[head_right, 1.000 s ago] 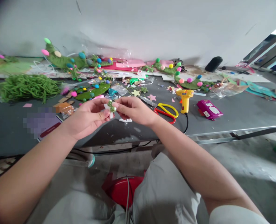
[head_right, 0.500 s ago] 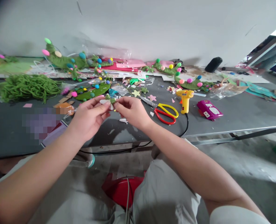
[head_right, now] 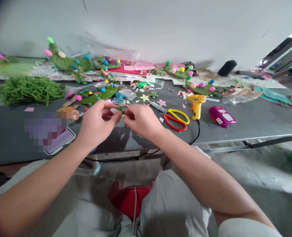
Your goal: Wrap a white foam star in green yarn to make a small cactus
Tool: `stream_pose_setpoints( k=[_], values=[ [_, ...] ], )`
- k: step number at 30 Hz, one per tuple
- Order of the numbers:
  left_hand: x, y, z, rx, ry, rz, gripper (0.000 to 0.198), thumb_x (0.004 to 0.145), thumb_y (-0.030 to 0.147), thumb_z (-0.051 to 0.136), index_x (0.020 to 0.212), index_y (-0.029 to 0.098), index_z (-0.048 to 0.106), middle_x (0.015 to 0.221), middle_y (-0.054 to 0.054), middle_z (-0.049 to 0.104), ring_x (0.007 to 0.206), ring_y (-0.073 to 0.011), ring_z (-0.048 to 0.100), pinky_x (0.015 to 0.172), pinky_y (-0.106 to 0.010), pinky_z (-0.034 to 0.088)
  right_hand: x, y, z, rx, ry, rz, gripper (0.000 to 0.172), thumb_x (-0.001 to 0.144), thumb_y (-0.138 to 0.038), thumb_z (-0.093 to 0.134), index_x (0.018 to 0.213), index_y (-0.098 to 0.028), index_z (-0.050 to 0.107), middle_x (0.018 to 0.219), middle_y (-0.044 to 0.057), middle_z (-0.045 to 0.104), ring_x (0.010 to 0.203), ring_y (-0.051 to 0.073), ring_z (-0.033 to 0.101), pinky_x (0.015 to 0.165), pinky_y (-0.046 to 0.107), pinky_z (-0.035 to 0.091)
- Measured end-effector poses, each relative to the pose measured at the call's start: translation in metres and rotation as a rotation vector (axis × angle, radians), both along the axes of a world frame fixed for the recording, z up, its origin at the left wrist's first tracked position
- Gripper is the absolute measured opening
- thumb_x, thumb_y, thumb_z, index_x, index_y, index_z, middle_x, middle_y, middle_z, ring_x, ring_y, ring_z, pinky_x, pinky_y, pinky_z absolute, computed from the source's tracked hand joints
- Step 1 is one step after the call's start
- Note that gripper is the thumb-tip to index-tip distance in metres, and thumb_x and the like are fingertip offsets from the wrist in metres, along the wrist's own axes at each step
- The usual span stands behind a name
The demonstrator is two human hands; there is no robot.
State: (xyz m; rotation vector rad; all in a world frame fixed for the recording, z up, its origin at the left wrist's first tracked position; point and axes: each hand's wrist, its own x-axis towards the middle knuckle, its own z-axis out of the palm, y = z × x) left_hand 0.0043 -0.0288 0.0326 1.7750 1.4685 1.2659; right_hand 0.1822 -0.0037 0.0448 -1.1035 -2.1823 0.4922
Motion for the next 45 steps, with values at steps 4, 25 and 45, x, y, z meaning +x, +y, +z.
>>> stream_pose_setpoints(
  k=[4, 25, 45],
  values=[
    [-0.004, 0.003, -0.001, -0.066, 0.021, -0.016, 0.019, 0.084, 0.029, 0.072, 0.097, 0.022, 0.061, 0.082, -0.002, 0.072, 0.073, -0.0178, 0.069, 0.066, -0.029, 0.051, 0.007, 0.003, 0.004, 0.115, -0.18, 0.127, 0.012, 0.091, -0.015, 0.055, 0.09, -0.013, 0.066, 0.085, 0.006, 0.066, 0.074, 0.015, 0.055, 0.068, 0.028, 0.038],
    [-0.011, 0.005, 0.003, -0.13, 0.159, -0.081, 0.015, 0.083, 0.027, 0.069, 0.095, 0.021, 0.062, 0.08, -0.004, 0.071, 0.071, -0.0205, 0.068, 0.064, -0.031, 0.048, 0.01, 0.003, 0.003, 0.157, -0.323, 0.121, 0.017, 0.1, -0.017, 0.043, 0.101, -0.015, 0.06, 0.101, 0.01, 0.064, 0.086, 0.019, 0.057, 0.067, 0.029, 0.035],
    [-0.013, 0.009, -0.001, -0.228, 0.085, -0.064, 0.021, 0.079, 0.03, 0.072, 0.096, 0.02, 0.064, 0.077, -0.003, 0.067, 0.068, -0.0179, 0.062, 0.058, -0.028, 0.044, 0.014, 0.002, 0.009, 0.131, -0.123, 0.137, 0.013, 0.102, -0.017, 0.042, 0.094, -0.019, 0.052, 0.096, 0.008, 0.061, 0.084, 0.018, 0.053, 0.074, 0.031, 0.04]
  ],
)
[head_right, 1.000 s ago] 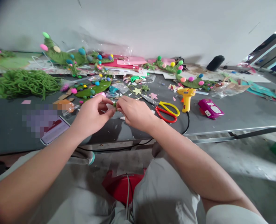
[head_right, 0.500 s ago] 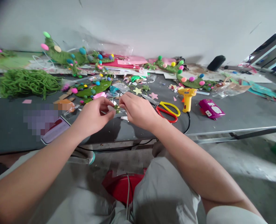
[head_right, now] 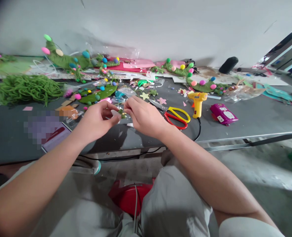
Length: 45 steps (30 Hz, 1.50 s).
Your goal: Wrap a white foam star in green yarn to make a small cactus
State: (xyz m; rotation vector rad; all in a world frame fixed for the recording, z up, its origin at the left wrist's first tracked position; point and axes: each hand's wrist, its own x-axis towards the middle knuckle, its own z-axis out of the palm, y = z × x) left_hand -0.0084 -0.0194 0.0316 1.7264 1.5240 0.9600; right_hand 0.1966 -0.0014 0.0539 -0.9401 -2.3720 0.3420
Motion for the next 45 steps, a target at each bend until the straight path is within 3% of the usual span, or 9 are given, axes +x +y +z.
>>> stream_pose_setpoints(
  k=[9, 15, 20, 25, 31, 37, 39, 45],
  values=[
    [0.0, -0.001, 0.005, -0.107, -0.032, -0.046, 0.023, 0.078, 0.03, 0.075, 0.096, 0.02, 0.064, 0.075, -0.003, 0.068, 0.07, -0.0195, 0.064, 0.062, -0.031, 0.045, -0.002, 0.006, -0.004, -0.018, 0.101, -0.044, 0.012, 0.098, -0.014, 0.045, 0.088, -0.02, 0.046, 0.091, 0.007, 0.058, 0.083, 0.019, 0.051, 0.076, 0.032, 0.038],
    [0.0, -0.005, 0.014, -0.262, -0.543, -0.191, 0.033, 0.073, 0.027, 0.086, 0.097, 0.018, 0.065, 0.074, -0.003, 0.073, 0.071, -0.0177, 0.068, 0.069, -0.03, 0.05, 0.001, 0.013, -0.005, -0.173, 0.135, -0.095, 0.013, 0.096, -0.017, 0.048, 0.084, -0.019, 0.049, 0.081, 0.003, 0.058, 0.074, 0.015, 0.049, 0.072, 0.03, 0.037],
    [0.007, -0.004, 0.013, -0.216, -0.819, -0.092, 0.033, 0.066, 0.016, 0.088, 0.091, 0.015, 0.065, 0.073, 0.0, 0.07, 0.068, -0.0131, 0.066, 0.07, -0.027, 0.053, -0.003, 0.011, -0.008, -0.401, 0.103, -0.074, 0.013, 0.098, -0.023, 0.047, 0.09, -0.017, 0.055, 0.078, 0.002, 0.06, 0.071, 0.015, 0.051, 0.068, 0.028, 0.037],
    [0.012, 0.001, 0.008, -0.215, -0.925, 0.022, 0.033, 0.063, 0.012, 0.087, 0.088, 0.014, 0.067, 0.077, 0.001, 0.067, 0.071, -0.0112, 0.065, 0.072, -0.026, 0.054, -0.008, 0.005, -0.008, -0.41, 0.088, -0.055, 0.012, 0.094, -0.018, 0.049, 0.082, -0.019, 0.05, 0.074, 0.0, 0.058, 0.066, 0.013, 0.048, 0.065, 0.027, 0.035],
    [0.012, 0.004, 0.001, -0.123, -0.715, 0.126, 0.028, 0.07, 0.018, 0.082, 0.092, 0.015, 0.065, 0.07, 0.001, 0.066, 0.066, -0.0127, 0.064, 0.07, -0.028, 0.052, -0.015, -0.002, -0.01, -0.343, 0.067, -0.049, 0.014, 0.093, -0.018, 0.054, 0.079, -0.017, 0.053, 0.072, -0.001, 0.055, 0.063, 0.011, 0.043, 0.064, 0.026, 0.032],
    [0.01, 0.0, -0.007, 0.178, -0.105, 0.088, 0.018, 0.084, 0.026, 0.07, 0.1, 0.02, 0.063, 0.073, 0.0, 0.067, 0.067, -0.0163, 0.063, 0.068, -0.031, 0.048, -0.014, -0.006, -0.008, -0.327, 0.031, -0.04, 0.011, 0.092, -0.016, 0.053, 0.082, -0.016, 0.056, 0.073, 0.0, 0.058, 0.063, 0.011, 0.045, 0.064, 0.026, 0.032],
    [0.009, -0.001, -0.007, 0.233, 0.014, 0.063, 0.016, 0.085, 0.025, 0.069, 0.099, 0.02, 0.063, 0.073, 0.0, 0.067, 0.066, -0.0157, 0.061, 0.067, -0.03, 0.046, -0.013, -0.006, -0.006, -0.334, 0.031, -0.043, 0.01, 0.092, -0.015, 0.053, 0.082, -0.016, 0.056, 0.072, -0.001, 0.057, 0.063, 0.011, 0.045, 0.063, 0.026, 0.032],
    [0.005, 0.001, 0.0, 0.072, -0.132, 0.066, 0.019, 0.081, 0.028, 0.074, 0.094, 0.02, 0.063, 0.07, 0.0, 0.068, 0.061, -0.0157, 0.062, 0.058, -0.027, 0.045, -0.009, -0.002, 0.0, -0.312, 0.058, -0.078, 0.01, 0.094, -0.017, 0.054, 0.084, -0.016, 0.056, 0.074, 0.0, 0.057, 0.064, 0.011, 0.044, 0.065, 0.026, 0.032]
  ],
)
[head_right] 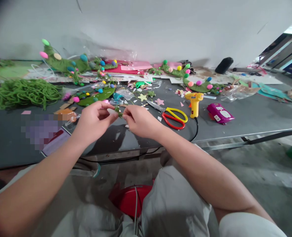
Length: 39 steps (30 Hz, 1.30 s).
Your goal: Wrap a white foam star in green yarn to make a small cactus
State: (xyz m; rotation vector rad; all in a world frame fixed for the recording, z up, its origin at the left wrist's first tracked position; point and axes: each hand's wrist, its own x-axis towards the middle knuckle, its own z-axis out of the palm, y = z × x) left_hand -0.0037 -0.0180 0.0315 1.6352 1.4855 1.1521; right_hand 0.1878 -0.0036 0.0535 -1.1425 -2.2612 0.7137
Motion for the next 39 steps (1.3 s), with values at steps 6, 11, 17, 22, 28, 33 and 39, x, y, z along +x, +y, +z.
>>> stream_pose_setpoints(
  k=[6, 11, 17, 22, 28, 33, 39],
  values=[
    [-0.001, 0.002, 0.002, -0.031, -0.229, 0.046, 0.025, 0.077, 0.028, 0.08, 0.096, 0.019, 0.066, 0.077, -0.003, 0.075, 0.07, -0.0182, 0.069, 0.068, -0.029, 0.051, 0.01, 0.007, 0.002, -0.068, -0.147, -0.038, 0.04, 0.103, -0.035, 0.045, 0.067, -0.018, 0.047, 0.063, -0.001, 0.05, 0.06, 0.011, 0.04, 0.061, 0.029, 0.027],
    [0.001, 0.0, 0.004, -0.031, -0.343, 0.043, 0.03, 0.076, 0.03, 0.083, 0.098, 0.018, 0.067, 0.079, -0.005, 0.075, 0.073, -0.0192, 0.069, 0.073, -0.03, 0.053, 0.016, 0.019, -0.008, -0.021, -0.037, -0.02, 0.02, 0.096, -0.031, 0.058, 0.088, -0.016, 0.069, 0.092, 0.007, 0.071, 0.077, 0.015, 0.058, 0.069, 0.029, 0.04],
    [0.003, -0.001, 0.005, -0.057, -0.436, 0.019, 0.03, 0.074, 0.027, 0.084, 0.097, 0.018, 0.066, 0.08, -0.003, 0.073, 0.073, -0.0172, 0.068, 0.075, -0.03, 0.053, 0.005, 0.016, -0.008, -0.37, 0.299, 0.184, 0.026, 0.094, -0.033, 0.06, 0.108, -0.013, 0.068, 0.101, 0.007, 0.072, 0.086, 0.015, 0.063, 0.074, 0.027, 0.051],
    [0.003, -0.001, 0.007, -0.054, -0.448, 0.008, 0.03, 0.075, 0.026, 0.083, 0.098, 0.018, 0.066, 0.082, -0.003, 0.074, 0.072, -0.0162, 0.067, 0.075, -0.03, 0.053, -0.009, 0.009, -0.01, -0.423, 0.403, 0.064, 0.026, 0.093, -0.036, 0.064, 0.081, -0.013, 0.067, 0.079, 0.003, 0.069, 0.066, 0.01, 0.058, 0.061, 0.023, 0.045],
    [0.004, -0.003, 0.002, 0.013, -0.291, 0.034, 0.026, 0.08, 0.029, 0.078, 0.1, 0.019, 0.065, 0.081, -0.003, 0.074, 0.07, -0.0167, 0.066, 0.071, -0.029, 0.05, -0.009, 0.009, -0.017, -0.34, 0.32, 0.02, 0.03, 0.094, -0.035, 0.06, 0.076, -0.013, 0.07, 0.072, 0.003, 0.068, 0.058, 0.009, 0.051, 0.057, 0.025, 0.04],
    [0.009, -0.007, -0.001, 0.145, -0.05, 0.042, 0.018, 0.086, 0.029, 0.072, 0.099, 0.02, 0.064, 0.087, -0.005, 0.076, 0.086, -0.0214, 0.069, 0.079, -0.031, 0.049, -0.01, 0.006, -0.018, -0.199, 0.202, -0.02, 0.03, 0.092, -0.028, 0.059, 0.067, -0.014, 0.068, 0.057, -0.003, 0.053, 0.055, 0.008, 0.042, 0.056, 0.025, 0.032],
    [0.006, -0.007, -0.003, 0.191, 0.099, -0.005, 0.015, 0.088, 0.028, 0.068, 0.101, 0.022, 0.062, 0.079, -0.002, 0.072, 0.076, -0.02, 0.067, 0.075, -0.031, 0.046, -0.009, 0.004, -0.018, -0.04, 0.066, 0.003, 0.033, 0.093, -0.023, 0.056, 0.061, -0.016, 0.061, 0.055, -0.004, 0.043, 0.056, 0.009, 0.033, 0.057, 0.028, 0.026]
  ],
)
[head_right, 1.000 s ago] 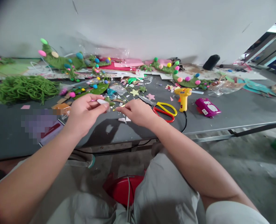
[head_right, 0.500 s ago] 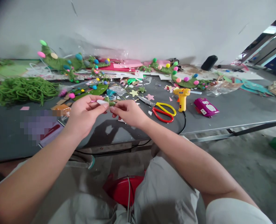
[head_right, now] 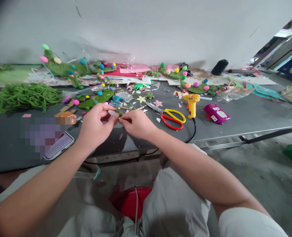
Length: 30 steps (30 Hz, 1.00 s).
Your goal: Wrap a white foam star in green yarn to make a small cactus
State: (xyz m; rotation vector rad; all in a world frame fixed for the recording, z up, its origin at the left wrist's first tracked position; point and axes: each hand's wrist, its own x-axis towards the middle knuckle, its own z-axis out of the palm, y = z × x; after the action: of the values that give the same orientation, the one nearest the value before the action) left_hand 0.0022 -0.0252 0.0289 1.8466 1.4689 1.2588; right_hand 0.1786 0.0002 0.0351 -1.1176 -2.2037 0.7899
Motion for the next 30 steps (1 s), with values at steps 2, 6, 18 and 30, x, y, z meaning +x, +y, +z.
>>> stream_pose_setpoints(
  k=[2, 6, 18, 30],
  values=[
    [-0.003, 0.001, -0.002, -0.012, 0.04, -0.022, 0.017, 0.087, 0.027, 0.069, 0.102, 0.023, 0.063, 0.083, -0.002, 0.071, 0.074, -0.0196, 0.066, 0.071, -0.031, 0.044, 0.001, 0.0, 0.0, 0.071, -0.064, 0.018, 0.034, 0.094, -0.023, 0.056, 0.06, -0.016, 0.059, 0.057, -0.004, 0.044, 0.057, 0.01, 0.031, 0.059, 0.029, 0.025],
    [-0.008, 0.005, -0.002, -0.082, 0.048, -0.043, 0.016, 0.085, 0.028, 0.07, 0.099, 0.023, 0.063, 0.078, -0.001, 0.068, 0.069, -0.0188, 0.063, 0.066, -0.03, 0.042, 0.004, 0.0, 0.003, 0.146, -0.124, -0.003, 0.028, 0.093, -0.024, 0.061, 0.067, -0.016, 0.068, 0.063, 0.0, 0.059, 0.06, 0.011, 0.04, 0.062, 0.029, 0.027],
    [-0.016, 0.009, 0.003, -0.329, -0.065, -0.167, 0.027, 0.08, 0.034, 0.077, 0.098, 0.021, 0.062, 0.064, 0.0, 0.065, 0.06, -0.0187, 0.059, 0.055, -0.028, 0.038, 0.009, 0.003, 0.012, 0.159, -0.06, 0.085, 0.013, 0.095, -0.018, 0.058, 0.088, -0.015, 0.069, 0.083, 0.004, 0.068, 0.074, 0.014, 0.054, 0.071, 0.026, 0.037],
    [-0.015, 0.008, 0.008, -0.382, -0.165, -0.297, 0.045, 0.073, 0.039, 0.087, 0.104, 0.022, 0.059, 0.067, 0.005, 0.055, 0.062, -0.0181, 0.066, 0.06, -0.03, 0.05, 0.014, 0.014, 0.007, -0.363, 0.244, 0.054, 0.025, 0.086, -0.037, 0.068, 0.081, -0.013, 0.068, 0.07, 0.001, 0.064, 0.063, 0.011, 0.052, 0.059, 0.026, 0.04]
  ],
)
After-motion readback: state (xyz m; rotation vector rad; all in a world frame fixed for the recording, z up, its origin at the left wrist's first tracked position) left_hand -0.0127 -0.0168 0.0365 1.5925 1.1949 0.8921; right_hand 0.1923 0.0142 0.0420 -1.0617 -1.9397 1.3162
